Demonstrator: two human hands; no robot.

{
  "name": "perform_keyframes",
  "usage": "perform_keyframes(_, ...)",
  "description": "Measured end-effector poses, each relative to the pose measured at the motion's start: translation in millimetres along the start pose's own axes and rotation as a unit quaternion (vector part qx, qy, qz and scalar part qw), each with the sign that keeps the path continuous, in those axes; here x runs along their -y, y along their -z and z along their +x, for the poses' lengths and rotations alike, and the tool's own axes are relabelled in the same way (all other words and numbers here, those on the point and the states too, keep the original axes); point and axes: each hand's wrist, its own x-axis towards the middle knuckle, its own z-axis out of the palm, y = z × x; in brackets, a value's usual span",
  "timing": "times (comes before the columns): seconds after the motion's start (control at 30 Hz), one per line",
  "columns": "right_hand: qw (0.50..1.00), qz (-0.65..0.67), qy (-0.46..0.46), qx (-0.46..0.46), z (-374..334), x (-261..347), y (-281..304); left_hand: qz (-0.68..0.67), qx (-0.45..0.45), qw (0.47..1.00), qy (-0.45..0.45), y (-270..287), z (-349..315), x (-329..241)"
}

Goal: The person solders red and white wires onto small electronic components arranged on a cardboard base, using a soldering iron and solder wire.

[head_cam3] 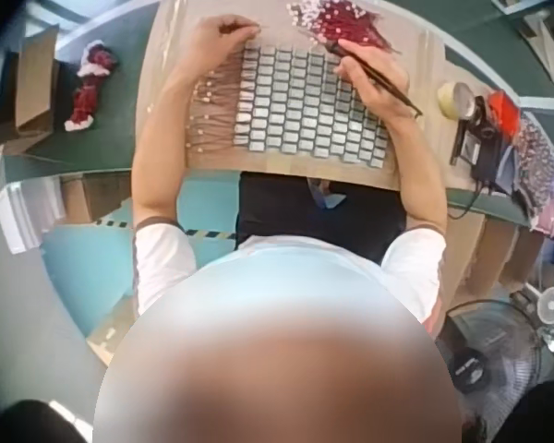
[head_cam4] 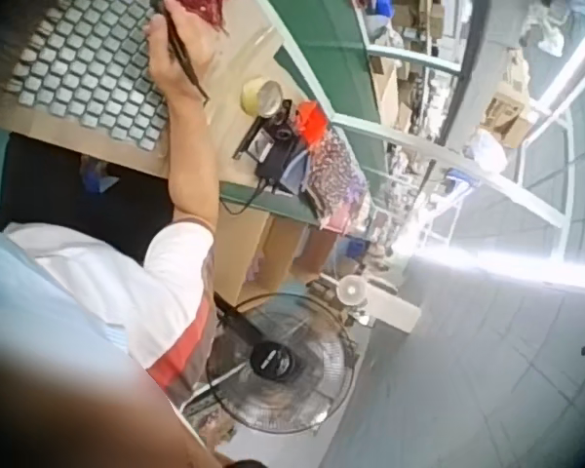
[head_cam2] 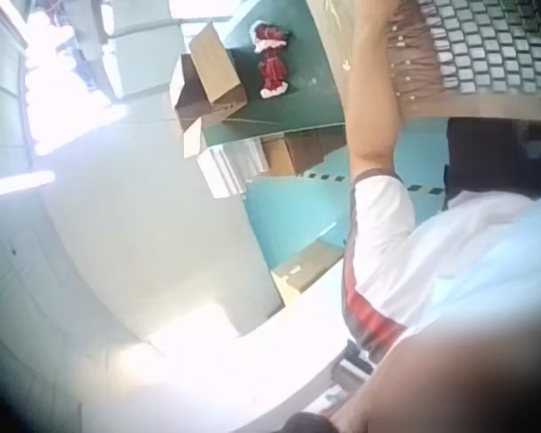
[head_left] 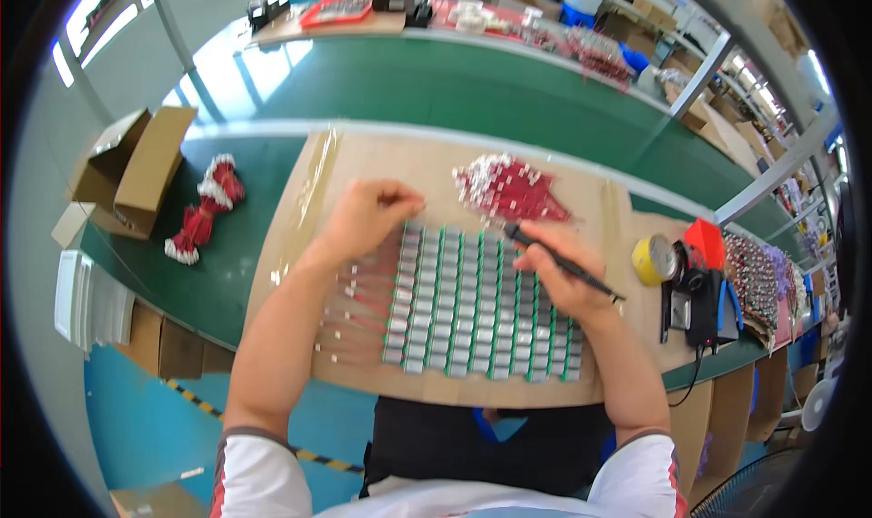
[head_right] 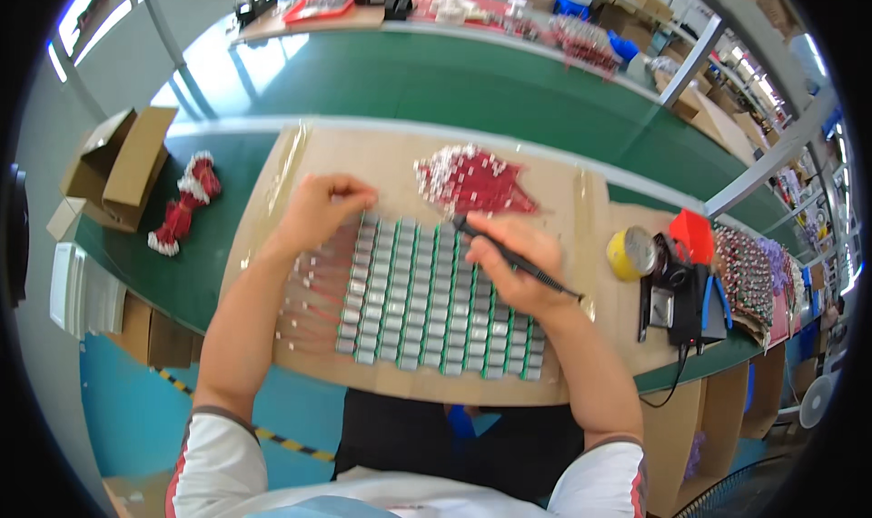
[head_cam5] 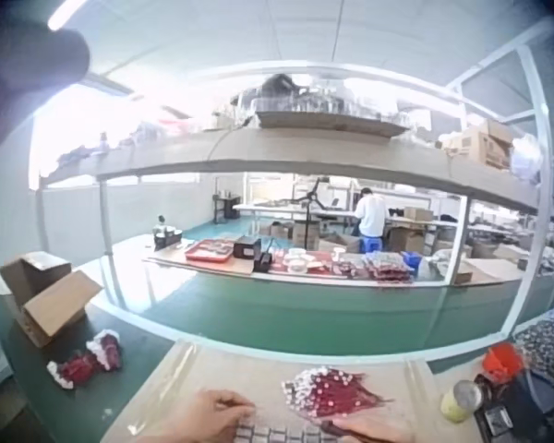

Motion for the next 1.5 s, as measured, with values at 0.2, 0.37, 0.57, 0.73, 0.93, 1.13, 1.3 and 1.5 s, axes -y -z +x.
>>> perform_keyframes(0.2,1.000,-0.008,0.006,0.015,-1,-1,-1,0.006,0.006,1.000,0.003,-1,1,7)
perform_keyframes(0.37,0.999,0.021,-0.024,-0.003,0,-1,-9,0.023,0.003,0.999,-0.028,-2,2,4)
perform_keyframes(0.57,0.998,-0.024,0.001,0.059,1,-5,-5,0.048,0.019,0.998,-0.040,-9,3,5)
perform_keyframes(0.73,0.999,0.014,-0.032,0.037,0,-8,-13,0.087,0.026,0.992,-0.090,-14,4,5)
perform_keyframes(0.93,0.999,0.014,-0.039,0.020,-2,-9,-14,0.101,0.042,0.988,-0.107,-20,5,7)
perform_keyframes(1.13,0.999,-0.026,-0.004,0.038,1,-10,-13,0.113,0.027,0.986,-0.116,-21,5,9)
perform_keyframes(1.3,0.999,-0.038,0.001,0.038,1,-8,-13,0.106,0.027,0.988,-0.108,-20,3,7)
perform_keyframes(1.5,0.999,-0.032,0.008,0.043,2,-8,-14,0.115,0.027,0.987,-0.106,-20,2,7)
